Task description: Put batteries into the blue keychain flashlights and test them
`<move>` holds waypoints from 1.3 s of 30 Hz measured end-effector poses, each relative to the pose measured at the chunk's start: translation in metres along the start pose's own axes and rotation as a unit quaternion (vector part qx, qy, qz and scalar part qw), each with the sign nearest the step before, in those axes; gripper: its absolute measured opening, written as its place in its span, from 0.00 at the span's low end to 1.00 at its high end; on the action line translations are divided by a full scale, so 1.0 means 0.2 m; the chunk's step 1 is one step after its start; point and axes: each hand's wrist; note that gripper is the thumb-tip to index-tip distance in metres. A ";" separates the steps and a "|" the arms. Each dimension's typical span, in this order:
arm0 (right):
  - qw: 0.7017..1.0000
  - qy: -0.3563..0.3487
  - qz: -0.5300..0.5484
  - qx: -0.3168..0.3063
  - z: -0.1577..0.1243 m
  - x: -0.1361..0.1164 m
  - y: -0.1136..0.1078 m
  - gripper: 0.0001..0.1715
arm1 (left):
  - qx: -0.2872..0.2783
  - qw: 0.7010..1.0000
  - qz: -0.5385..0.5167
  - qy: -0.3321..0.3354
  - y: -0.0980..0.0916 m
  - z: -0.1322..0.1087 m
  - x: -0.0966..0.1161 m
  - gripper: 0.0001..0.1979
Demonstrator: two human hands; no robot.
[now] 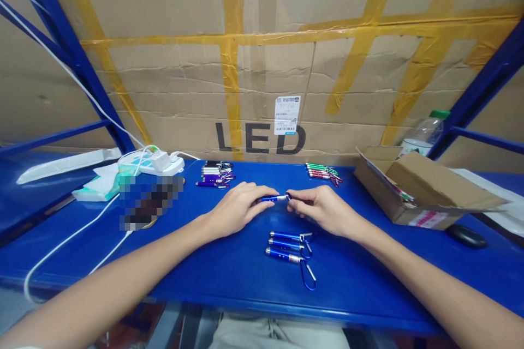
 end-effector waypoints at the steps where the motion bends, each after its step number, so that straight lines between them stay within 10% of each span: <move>1: 1.000 0.008 0.020 -0.005 0.00 0.00 0.01 0.24 | 0.005 1.000 -0.007 0.003 0.00 0.00 0.00 0.17; 16: 0.986 0.051 0.155 0.014 0.04 0.03 0.08 0.44 | 0.010 0.998 -0.057 -0.024 0.01 0.00 -0.02 0.14; 29: 0.993 0.025 0.116 0.013 0.02 0.01 0.08 0.33 | 0.011 0.985 -0.150 -0.083 0.01 0.02 -0.01 0.13; 36: 0.996 -0.027 -0.028 0.081 -0.01 0.00 0.08 0.27 | 0.050 0.926 -0.349 -0.138 0.06 0.02 -0.05 0.13; 39: 0.997 -0.015 -0.009 0.070 0.00 0.00 0.09 0.30 | 0.026 0.958 -0.256 -0.123 0.05 0.02 -0.03 0.13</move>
Point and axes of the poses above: each hand's wrist, its own z-axis towards the middle knuckle, its own y-axis out of the palm, x = y × z, and after that the axes turned 14 degrees about y, right-handed
